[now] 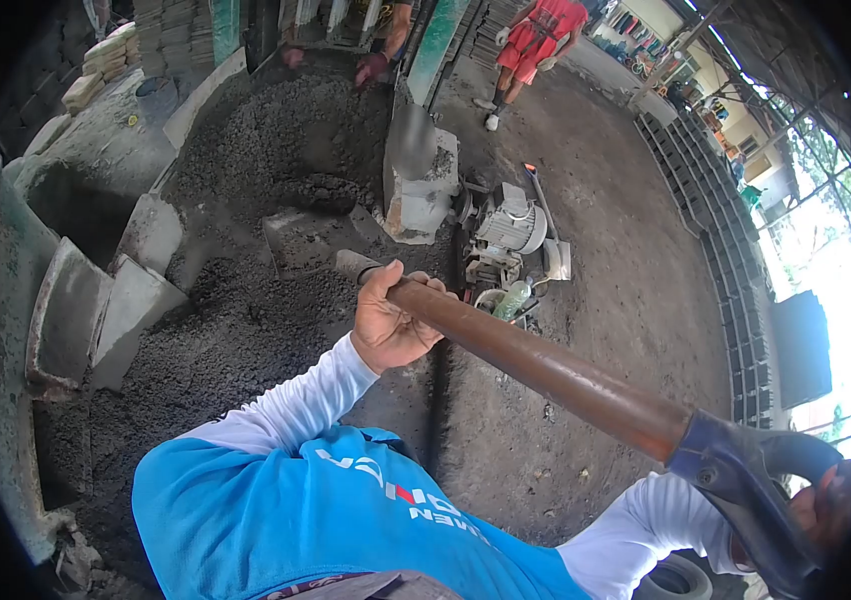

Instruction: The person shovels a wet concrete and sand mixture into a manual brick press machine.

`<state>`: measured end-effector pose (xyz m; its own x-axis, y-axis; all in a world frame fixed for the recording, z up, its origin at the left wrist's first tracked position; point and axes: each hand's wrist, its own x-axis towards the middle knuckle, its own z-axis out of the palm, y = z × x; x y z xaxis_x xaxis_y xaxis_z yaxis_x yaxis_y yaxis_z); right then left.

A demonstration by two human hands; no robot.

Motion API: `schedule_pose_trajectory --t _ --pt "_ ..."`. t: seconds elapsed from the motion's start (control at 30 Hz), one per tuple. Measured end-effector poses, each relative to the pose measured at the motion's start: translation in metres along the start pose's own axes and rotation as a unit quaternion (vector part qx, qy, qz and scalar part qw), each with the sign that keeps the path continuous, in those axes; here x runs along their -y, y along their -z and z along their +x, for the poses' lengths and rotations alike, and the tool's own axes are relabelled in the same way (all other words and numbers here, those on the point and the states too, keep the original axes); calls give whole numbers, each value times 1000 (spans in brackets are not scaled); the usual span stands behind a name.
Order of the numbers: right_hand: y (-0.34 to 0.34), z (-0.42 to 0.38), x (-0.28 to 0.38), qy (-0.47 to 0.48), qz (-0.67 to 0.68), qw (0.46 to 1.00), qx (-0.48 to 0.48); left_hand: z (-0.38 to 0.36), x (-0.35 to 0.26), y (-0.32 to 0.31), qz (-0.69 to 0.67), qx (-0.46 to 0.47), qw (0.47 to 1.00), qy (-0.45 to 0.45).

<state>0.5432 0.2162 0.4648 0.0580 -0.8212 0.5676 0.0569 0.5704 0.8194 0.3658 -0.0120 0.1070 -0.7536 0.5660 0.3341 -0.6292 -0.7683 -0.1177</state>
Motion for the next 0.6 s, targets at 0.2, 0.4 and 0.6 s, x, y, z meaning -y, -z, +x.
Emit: schedule_pose_trajectory --t 0.2,0.4,0.6 --pt "-21 -14 47 -152 156 975 39 54 -77 6 14 -186 977 -103" --pt "-49 -63 10 -417 133 898 -47 63 -64 -32 70 -42 995 -60" --pt "-89 -28 -63 -245 243 925 -158 26 -32 -32 60 -20 997 39"
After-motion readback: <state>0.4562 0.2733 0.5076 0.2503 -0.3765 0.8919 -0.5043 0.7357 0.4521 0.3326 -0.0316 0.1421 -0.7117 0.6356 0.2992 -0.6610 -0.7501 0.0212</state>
